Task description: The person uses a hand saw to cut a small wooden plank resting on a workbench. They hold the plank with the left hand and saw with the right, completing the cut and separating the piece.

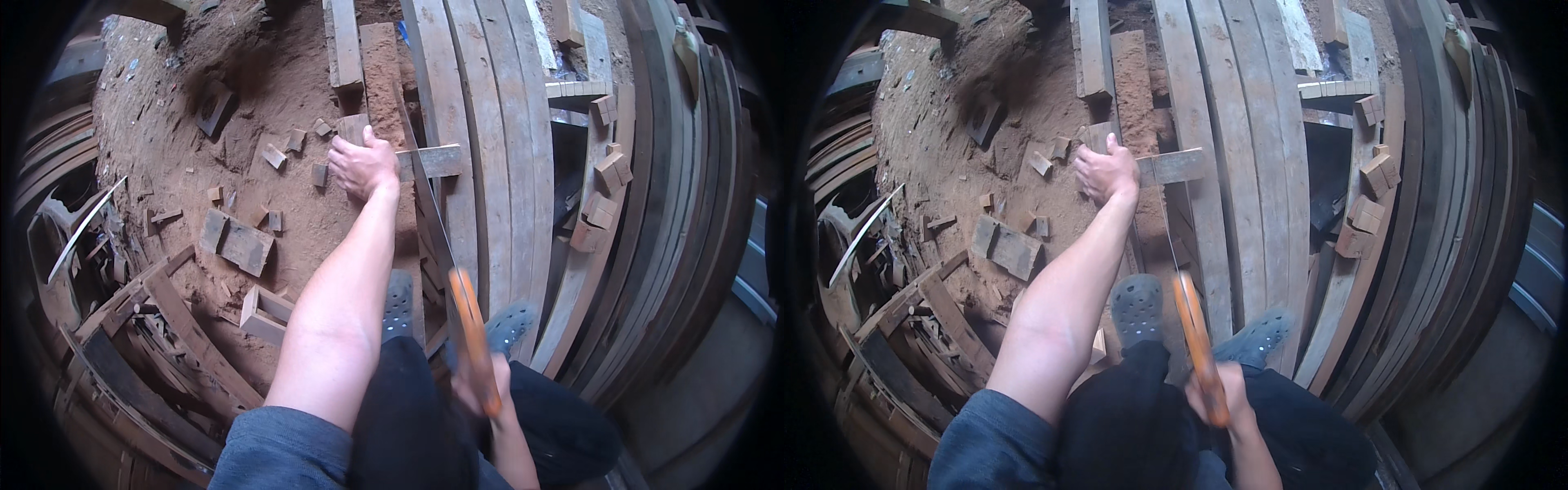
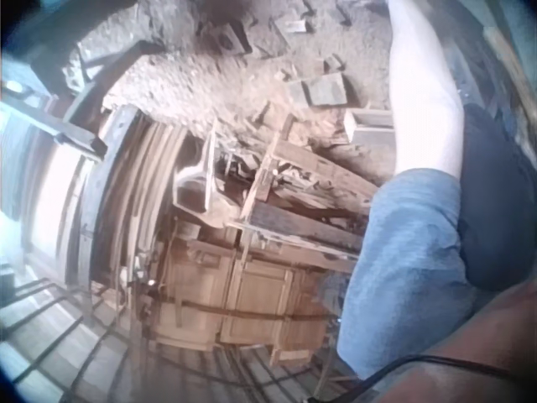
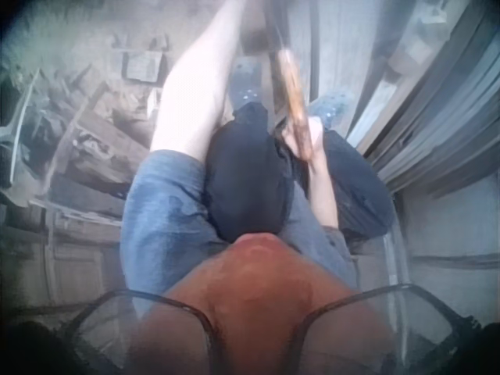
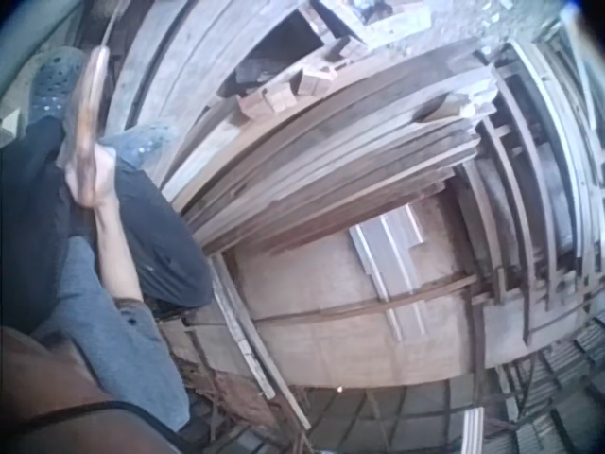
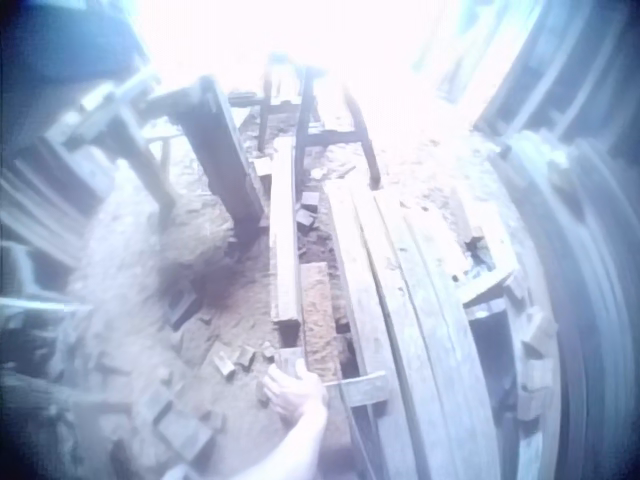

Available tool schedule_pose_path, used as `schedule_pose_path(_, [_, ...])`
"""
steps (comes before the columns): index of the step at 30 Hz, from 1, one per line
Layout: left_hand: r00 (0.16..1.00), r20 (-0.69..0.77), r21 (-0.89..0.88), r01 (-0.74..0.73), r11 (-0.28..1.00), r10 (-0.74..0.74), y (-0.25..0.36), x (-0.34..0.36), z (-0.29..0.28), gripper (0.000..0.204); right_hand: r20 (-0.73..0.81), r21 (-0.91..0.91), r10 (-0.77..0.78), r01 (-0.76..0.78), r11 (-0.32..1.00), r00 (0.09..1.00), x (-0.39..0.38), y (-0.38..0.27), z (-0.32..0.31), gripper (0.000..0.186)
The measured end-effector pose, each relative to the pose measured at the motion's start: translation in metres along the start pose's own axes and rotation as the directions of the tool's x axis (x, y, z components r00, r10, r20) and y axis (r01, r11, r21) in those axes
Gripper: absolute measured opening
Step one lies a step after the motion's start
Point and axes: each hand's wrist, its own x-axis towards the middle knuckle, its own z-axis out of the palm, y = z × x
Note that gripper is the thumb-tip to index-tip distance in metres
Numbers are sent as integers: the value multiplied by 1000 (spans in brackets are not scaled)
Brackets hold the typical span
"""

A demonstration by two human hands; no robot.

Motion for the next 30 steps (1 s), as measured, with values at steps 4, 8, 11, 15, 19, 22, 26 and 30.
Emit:
schedule_pose_path(4, [1000,-13,18,-9,1000,9,-2,0,2,58,-84,-237,-13,-7,971,996,-8,-39,9,11])
schedule_pose_path(8, [998,-47,20,-48,999,49,-5,-2,3,55,-253,-487,397,-471,736,882,-73,-70,-2,29])
schedule_pose_path(11, [999,-35,4,-35,999,35,-5,-2,3,57,-84,-139,230,-240,961,970,-38,-50,-4,19])
schedule_pose_path(15, [1000,-8,1,-8,1000,8,-3,0,3,56,-58,-50,-51,48,998,997,8,-7,8,17])
schedule_pose_path(19, [997,-69,-13,-43,999,42,-2,2,6,56,-86,-92,269,-276,957,959,-44,-26,4,14])
schedule_pose_path(22, [997,-52,25,-48,999,50,-6,0,6,55,-109,-430,92,-131,893,990,-68,-37,-3,14])
schedule_pose_path(26, [996,-54,27,-67,997,68,-7,-1,6,55,-63,174,198,-184,967,978,-26,-4,3,17])
schedule_pose_path(30, [996,-60,43,-58,997,61,-9,-5,6,54,70,438,256,-260,861,964,-12,-7,6,18])
